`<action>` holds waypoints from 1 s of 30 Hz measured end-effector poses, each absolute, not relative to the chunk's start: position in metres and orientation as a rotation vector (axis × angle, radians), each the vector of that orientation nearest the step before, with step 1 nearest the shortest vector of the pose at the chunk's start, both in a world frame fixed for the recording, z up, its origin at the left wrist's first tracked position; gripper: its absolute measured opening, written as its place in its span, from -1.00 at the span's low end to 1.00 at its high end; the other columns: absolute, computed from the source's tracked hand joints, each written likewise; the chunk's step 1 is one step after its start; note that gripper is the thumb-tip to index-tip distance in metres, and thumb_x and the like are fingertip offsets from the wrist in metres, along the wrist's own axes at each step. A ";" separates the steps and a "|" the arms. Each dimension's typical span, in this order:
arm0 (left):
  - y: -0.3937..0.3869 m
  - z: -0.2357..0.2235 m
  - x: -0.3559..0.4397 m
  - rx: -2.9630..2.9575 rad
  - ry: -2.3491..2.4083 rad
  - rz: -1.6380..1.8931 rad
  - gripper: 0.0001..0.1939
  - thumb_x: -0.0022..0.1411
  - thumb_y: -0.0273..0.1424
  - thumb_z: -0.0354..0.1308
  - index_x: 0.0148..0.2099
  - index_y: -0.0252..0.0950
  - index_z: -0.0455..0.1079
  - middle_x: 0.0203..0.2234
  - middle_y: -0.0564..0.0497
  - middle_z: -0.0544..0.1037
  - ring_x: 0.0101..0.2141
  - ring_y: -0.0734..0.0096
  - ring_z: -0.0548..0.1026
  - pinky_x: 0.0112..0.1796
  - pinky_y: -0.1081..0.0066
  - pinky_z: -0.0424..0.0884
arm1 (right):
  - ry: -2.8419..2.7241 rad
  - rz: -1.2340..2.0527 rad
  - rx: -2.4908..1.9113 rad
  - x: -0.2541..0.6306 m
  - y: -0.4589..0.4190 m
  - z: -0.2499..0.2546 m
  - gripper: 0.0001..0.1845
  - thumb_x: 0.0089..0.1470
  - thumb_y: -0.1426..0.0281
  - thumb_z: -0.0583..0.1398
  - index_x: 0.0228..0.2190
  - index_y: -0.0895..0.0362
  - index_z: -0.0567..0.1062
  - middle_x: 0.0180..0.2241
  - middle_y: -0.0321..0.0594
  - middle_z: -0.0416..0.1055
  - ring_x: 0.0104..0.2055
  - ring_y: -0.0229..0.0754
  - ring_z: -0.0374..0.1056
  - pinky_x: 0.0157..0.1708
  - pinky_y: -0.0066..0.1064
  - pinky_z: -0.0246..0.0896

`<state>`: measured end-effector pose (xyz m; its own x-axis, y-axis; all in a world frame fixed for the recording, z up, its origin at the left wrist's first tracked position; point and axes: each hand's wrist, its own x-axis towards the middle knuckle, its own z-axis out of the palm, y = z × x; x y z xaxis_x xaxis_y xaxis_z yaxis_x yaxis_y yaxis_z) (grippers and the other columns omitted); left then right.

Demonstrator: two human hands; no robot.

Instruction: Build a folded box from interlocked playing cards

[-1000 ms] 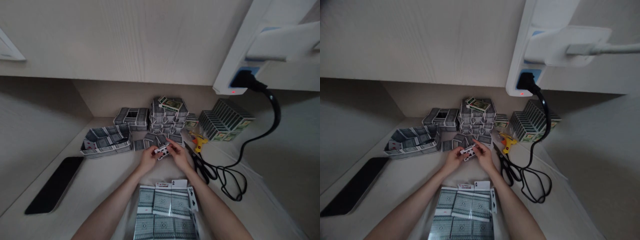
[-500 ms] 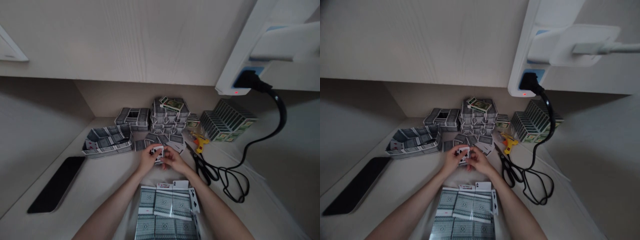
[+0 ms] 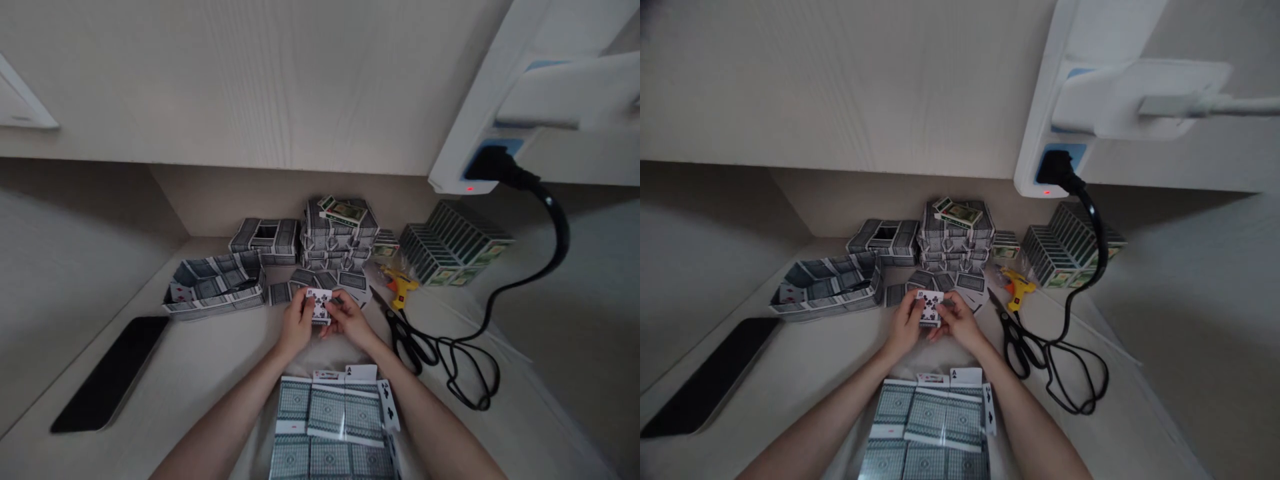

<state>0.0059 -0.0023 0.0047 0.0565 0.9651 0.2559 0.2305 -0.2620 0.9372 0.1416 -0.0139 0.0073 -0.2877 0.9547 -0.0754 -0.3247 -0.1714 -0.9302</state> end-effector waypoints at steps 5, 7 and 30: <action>-0.002 0.002 0.004 1.601 1.210 1.252 -0.77 0.20 -0.34 -0.15 -0.15 -0.26 0.24 -0.47 0.08 0.40 -0.48 0.49 0.34 -0.44 0.51 0.25 | -1.050 1.691 -0.860 0.141 -0.014 0.004 -0.64 -0.07 0.11 0.12 -0.32 0.01 0.10 -0.63 -0.49 0.33 -0.70 -0.24 0.31 -0.69 -0.41 0.22; -0.001 0.001 0.004 1.585 1.214 1.251 -0.78 0.19 -0.35 -0.14 -0.17 -0.26 0.25 -0.50 0.09 0.38 -0.50 0.49 0.33 -0.47 0.52 0.25 | -1.058 1.682 -0.869 0.140 -0.014 0.004 -0.63 -0.07 0.11 0.12 -0.29 0.00 0.11 -0.64 -0.49 0.33 -0.70 -0.24 0.31 -0.69 -0.41 0.21; 0.001 0.000 0.008 1.304 1.075 1.213 -0.87 0.10 -0.33 -0.10 -0.35 -0.25 0.20 -0.67 0.17 0.29 -0.69 0.55 0.28 -0.68 0.57 0.16 | -1.065 1.672 -0.842 0.137 -0.017 0.005 -0.70 -0.06 0.15 0.10 -0.37 0.01 0.10 -0.75 -0.50 0.31 -0.76 -0.22 0.27 -0.77 -0.45 0.12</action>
<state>0.0082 0.0007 0.0004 0.0968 0.9910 0.0926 -0.0275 -0.0904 0.9955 0.1374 -0.0170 0.0052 -0.3132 0.9479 -0.0576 -0.3486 -0.1712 -0.9215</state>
